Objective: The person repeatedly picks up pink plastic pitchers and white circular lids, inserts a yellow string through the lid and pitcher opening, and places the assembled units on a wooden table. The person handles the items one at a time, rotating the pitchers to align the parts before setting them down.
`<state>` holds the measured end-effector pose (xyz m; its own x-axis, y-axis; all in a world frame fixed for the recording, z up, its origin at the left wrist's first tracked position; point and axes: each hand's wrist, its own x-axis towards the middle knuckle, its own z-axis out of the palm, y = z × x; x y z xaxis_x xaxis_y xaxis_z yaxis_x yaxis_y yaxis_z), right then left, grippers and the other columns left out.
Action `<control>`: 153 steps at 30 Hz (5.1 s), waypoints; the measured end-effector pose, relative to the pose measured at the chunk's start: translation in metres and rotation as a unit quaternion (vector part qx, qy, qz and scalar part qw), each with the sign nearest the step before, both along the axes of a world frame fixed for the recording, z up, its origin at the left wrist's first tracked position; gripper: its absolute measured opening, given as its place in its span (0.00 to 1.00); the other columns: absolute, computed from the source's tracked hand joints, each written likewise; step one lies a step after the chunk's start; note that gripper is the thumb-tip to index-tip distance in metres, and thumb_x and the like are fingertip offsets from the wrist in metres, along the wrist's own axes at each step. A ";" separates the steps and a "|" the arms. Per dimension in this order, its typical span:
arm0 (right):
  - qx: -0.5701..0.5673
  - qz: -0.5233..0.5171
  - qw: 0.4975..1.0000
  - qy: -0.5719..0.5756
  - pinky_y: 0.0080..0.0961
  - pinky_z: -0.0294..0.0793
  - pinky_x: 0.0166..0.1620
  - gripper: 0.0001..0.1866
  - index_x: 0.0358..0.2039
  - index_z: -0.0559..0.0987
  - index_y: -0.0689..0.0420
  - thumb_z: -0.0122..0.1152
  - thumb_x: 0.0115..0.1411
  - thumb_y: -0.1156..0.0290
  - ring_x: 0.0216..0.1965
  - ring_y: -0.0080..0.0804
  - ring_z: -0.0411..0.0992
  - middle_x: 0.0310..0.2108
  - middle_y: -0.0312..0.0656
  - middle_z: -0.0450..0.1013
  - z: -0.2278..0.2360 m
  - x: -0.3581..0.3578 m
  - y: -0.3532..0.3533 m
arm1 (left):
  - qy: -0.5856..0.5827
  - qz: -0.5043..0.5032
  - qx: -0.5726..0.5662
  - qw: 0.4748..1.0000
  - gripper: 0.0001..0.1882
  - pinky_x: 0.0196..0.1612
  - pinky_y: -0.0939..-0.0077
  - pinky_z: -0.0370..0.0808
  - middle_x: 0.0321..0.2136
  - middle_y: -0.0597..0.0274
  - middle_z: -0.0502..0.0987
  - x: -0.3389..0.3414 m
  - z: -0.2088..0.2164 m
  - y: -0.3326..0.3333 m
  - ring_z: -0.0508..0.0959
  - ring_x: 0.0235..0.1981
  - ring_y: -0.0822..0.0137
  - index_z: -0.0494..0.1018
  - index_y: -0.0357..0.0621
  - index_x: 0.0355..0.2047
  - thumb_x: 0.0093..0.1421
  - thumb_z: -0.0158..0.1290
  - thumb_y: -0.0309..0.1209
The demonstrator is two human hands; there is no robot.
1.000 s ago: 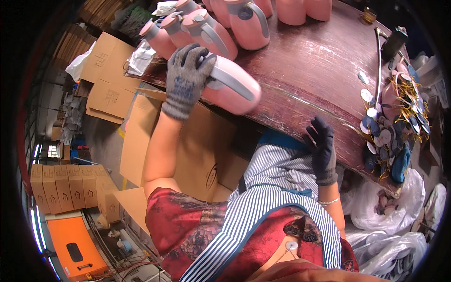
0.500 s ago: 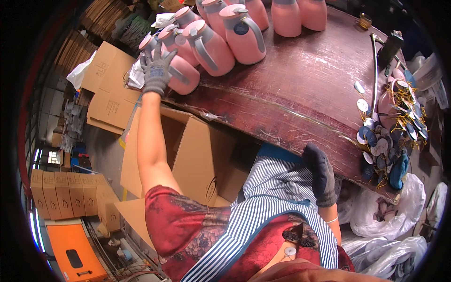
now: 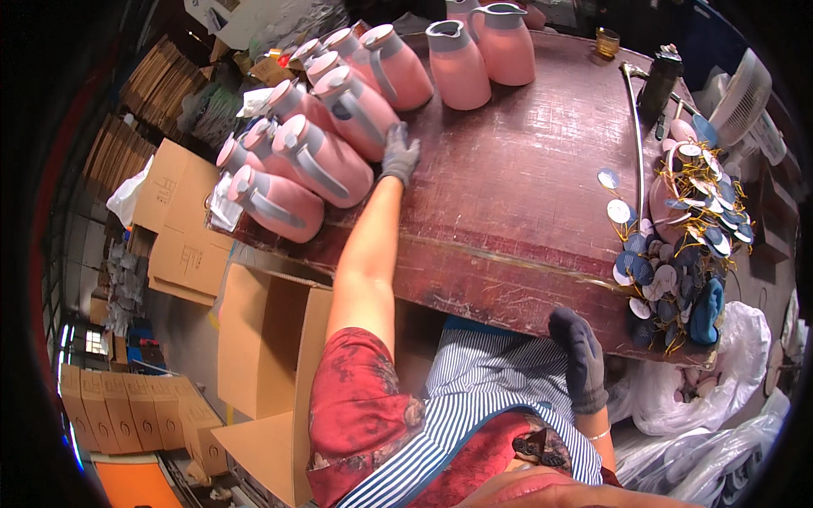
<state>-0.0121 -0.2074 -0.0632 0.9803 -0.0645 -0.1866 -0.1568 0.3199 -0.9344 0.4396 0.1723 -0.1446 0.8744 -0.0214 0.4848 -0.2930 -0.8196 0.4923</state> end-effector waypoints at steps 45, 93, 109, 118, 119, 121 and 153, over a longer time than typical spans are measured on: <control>-0.676 -0.310 0.548 0.382 0.44 0.77 0.46 0.22 0.52 0.77 0.44 0.47 0.66 0.48 0.44 0.50 0.79 0.44 0.48 0.79 -0.278 -0.187 -0.465 | -0.163 -0.153 0.214 0.951 0.21 0.60 0.54 0.67 0.54 0.47 0.73 -0.292 0.156 -0.098 0.72 0.56 0.51 0.68 0.35 0.57 0.71 0.44 0.38; -0.708 0.171 0.614 -0.305 0.56 0.52 0.67 0.61 0.67 0.64 0.57 0.56 0.42 0.22 0.66 0.56 0.57 0.66 0.55 0.58 0.143 -0.037 0.004 | 0.182 -0.263 -0.213 0.923 0.20 0.44 0.77 0.76 0.34 0.60 0.80 -0.456 0.180 -0.115 0.78 0.37 0.74 0.76 0.36 0.42 0.49 0.69 0.25; -0.629 0.226 0.562 -0.487 0.55 0.53 0.67 0.40 0.66 0.67 0.54 0.53 0.60 0.40 0.68 0.62 0.55 0.68 0.59 0.56 0.141 -0.019 0.002 | 0.191 -0.292 -0.274 0.896 0.18 0.35 0.70 0.79 0.28 0.55 0.81 -0.457 0.179 -0.099 0.83 0.30 0.60 0.77 0.43 0.39 0.49 0.68 0.31; -0.513 0.114 0.778 -0.343 0.43 0.58 0.67 0.41 0.70 0.59 0.52 0.50 0.63 0.40 0.64 0.58 0.59 0.67 0.55 0.58 0.033 -0.037 -0.003 | 0.204 -0.305 -0.178 0.913 0.21 0.40 0.72 0.77 0.30 0.60 0.80 -0.462 0.164 -0.114 0.81 0.33 0.66 0.77 0.40 0.42 0.48 0.67 0.30; -0.479 0.121 0.800 -0.340 0.47 0.55 0.69 0.45 0.71 0.59 0.47 0.51 0.59 0.34 0.64 0.60 0.59 0.67 0.54 0.58 0.087 -0.041 0.019 | 0.279 -0.324 -0.297 0.854 0.20 0.44 0.75 0.76 0.33 0.62 0.81 -0.454 0.158 -0.090 0.79 0.38 0.74 0.76 0.36 0.43 0.49 0.67 0.28; -0.511 0.334 0.595 -0.523 0.57 0.53 0.68 0.48 0.68 0.65 0.44 0.49 0.53 0.28 0.65 0.62 0.57 0.67 0.52 0.59 0.127 -0.036 0.014 | 0.313 -0.380 -0.293 0.820 0.22 0.43 0.76 0.76 0.32 0.59 0.81 -0.449 0.163 -0.077 0.80 0.35 0.71 0.77 0.38 0.42 0.48 0.69 0.33; -0.769 0.069 0.538 -0.339 0.47 0.66 0.59 0.26 0.55 0.79 0.44 0.63 0.52 0.68 0.52 0.38 0.71 0.51 0.34 0.75 -0.046 -0.011 -0.031 | 0.462 -0.173 -0.644 0.585 0.25 0.55 0.68 0.79 0.39 0.64 0.71 -0.454 0.140 -0.102 0.76 0.40 0.73 0.58 0.37 0.62 0.70 0.48 0.34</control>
<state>-0.0230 -0.2385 -0.1092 0.8041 0.4517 0.3865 0.4649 -0.8830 0.0647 -0.0139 0.0702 -0.0041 0.8274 -0.4114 -0.3824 0.5469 0.4348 0.7155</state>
